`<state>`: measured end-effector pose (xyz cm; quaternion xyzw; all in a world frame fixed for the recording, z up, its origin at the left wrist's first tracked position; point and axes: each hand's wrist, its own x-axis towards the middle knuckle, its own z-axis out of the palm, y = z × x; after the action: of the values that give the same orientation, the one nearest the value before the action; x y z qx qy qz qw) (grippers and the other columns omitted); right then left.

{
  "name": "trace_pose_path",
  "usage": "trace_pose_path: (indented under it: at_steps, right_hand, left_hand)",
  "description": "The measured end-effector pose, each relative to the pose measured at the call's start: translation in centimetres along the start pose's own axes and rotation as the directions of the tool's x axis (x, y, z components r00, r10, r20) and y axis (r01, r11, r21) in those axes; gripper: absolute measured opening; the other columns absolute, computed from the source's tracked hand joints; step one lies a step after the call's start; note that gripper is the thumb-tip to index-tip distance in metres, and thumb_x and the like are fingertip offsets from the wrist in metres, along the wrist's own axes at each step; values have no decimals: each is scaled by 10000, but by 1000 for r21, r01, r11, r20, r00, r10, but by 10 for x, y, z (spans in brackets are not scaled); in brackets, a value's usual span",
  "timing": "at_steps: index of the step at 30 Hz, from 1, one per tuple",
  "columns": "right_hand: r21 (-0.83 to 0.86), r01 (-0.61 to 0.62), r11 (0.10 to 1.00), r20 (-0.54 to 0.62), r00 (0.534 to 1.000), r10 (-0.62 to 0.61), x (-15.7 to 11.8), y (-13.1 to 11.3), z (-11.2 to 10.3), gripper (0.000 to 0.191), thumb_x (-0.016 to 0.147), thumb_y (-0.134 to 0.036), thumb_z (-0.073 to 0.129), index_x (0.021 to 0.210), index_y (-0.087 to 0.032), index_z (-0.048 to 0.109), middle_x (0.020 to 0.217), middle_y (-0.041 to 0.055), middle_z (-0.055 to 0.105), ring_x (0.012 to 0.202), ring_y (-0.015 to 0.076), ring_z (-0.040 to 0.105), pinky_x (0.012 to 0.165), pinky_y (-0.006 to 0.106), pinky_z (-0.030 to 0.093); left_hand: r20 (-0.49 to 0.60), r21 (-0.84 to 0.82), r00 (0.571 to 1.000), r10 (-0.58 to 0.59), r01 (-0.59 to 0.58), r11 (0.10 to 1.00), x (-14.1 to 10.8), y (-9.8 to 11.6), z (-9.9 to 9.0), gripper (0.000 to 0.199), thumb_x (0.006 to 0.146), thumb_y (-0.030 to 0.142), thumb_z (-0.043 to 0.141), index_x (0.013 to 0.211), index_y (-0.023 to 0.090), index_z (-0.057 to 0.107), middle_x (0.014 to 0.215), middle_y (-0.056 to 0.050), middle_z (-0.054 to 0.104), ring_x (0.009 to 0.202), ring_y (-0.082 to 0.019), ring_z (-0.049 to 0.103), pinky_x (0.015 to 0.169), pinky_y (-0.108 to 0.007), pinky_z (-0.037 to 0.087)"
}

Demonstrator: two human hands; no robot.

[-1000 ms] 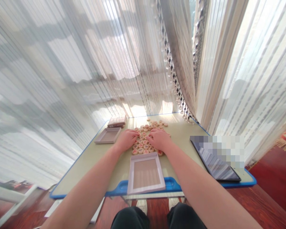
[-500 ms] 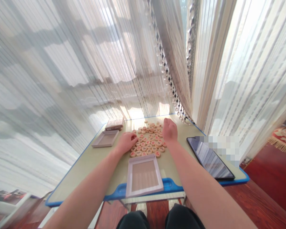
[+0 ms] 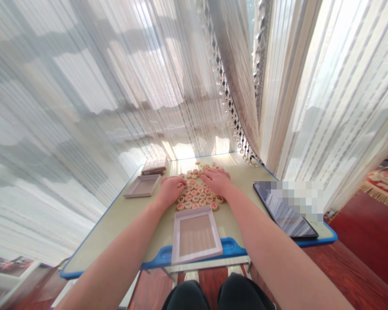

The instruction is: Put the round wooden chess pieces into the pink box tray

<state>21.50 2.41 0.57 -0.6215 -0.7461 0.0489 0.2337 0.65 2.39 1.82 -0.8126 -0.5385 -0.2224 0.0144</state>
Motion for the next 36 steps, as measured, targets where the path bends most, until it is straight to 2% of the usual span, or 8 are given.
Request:
trace_pose_path:
  at_steps: [5, 11, 14, 17, 23, 27, 30, 36]
  right_hand:
    - [6, 14, 1000, 34, 999, -14, 0, 0, 3, 525, 862, -595, 295, 1244, -335, 545, 1341, -26, 500, 1240, 276, 393, 1043, 464, 281]
    - [42, 77, 996, 36, 996, -78, -3, -1, 0, 437, 849, -569, 362, 1019, -339, 693, 1269, -40, 560, 1230, 270, 395, 1054, 446, 262]
    - [57, 76, 995, -29, 997, -75, -3, 0, 0, 436, 864, -519, 367, 1076, -291, 671, 1240, -5, 585, 1191, 232, 448, 1046, 397, 290]
    - [42, 94, 995, -3, 996, -94, -3, 0, 1, 468, 859, -529, 379, 1173, -272, 612, 1293, 13, 546, 1219, 227, 432, 1057, 400, 277]
    - [-45, 83, 996, 15, 997, -82, -4, 2, -1, 444, 845, -523, 403, 1063, -254, 681, 1183, 41, 618, 1143, 252, 481, 1007, 391, 329]
    - [-43, 6, 999, 34, 999, -4, -1, 8, -6, 351, 829, -319, 441, 1085, -252, 672, 1107, 46, 652, 1111, 243, 498, 965, 363, 370]
    - [-18, -54, 998, 86, 995, 55, 0, 14, -9, 388, 792, -200, 433, 1100, -242, 665, 1077, 48, 667, 1086, 223, 524, 932, 329, 396]
    - [-7, -26, 1000, 84, 996, 26, -3, 16, -6, 366, 811, -303, 458, 1106, -227, 661, 1098, 49, 663, 1088, 241, 513, 943, 333, 380]
  left_hand:
    - [1, 22, 1000, 7, -7, 1000, -1, -2, 0, 244, 761, 175, 465, 815, 251, 691, 904, -15, 707, 985, -198, 584, 941, -363, 356]
    - [-24, 42, 1000, 2, -1, 999, -3, -5, 1, 272, 767, 170, 459, 889, 259, 685, 983, -26, 694, 1016, -212, 574, 934, -374, 367]
    - [-29, 55, 1000, 7, -6, 998, -4, -6, 1, 282, 766, 158, 454, 893, 259, 685, 988, -27, 694, 1016, -215, 575, 933, -373, 366]
    - [-24, 52, 1000, 7, -6, 999, -4, -5, 0, 271, 767, 161, 459, 881, 254, 687, 997, -32, 694, 1021, -220, 572, 925, -380, 365]
    - [-12, 58, 1000, 13, -13, 998, -6, -3, -2, 264, 762, 166, 466, 866, 250, 694, 974, -30, 697, 1017, -216, 569, 925, -375, 359]
    - [-17, 66, 1000, 22, -21, 998, -5, -4, -1, 269, 760, 165, 466, 889, 241, 689, 998, -31, 692, 1031, -207, 561, 939, -354, 354]
    - [-51, 45, 998, 23, -21, 999, -4, -5, 0, 300, 751, 149, 474, 971, 225, 663, 1030, -39, 682, 1033, -209, 560, 939, -356, 356]
    - [-105, 19, 994, 25, -23, 1000, -4, -4, 0, 323, 756, 141, 475, 1030, 207, 632, 1062, -37, 669, 1046, -206, 550, 945, -358, 348]
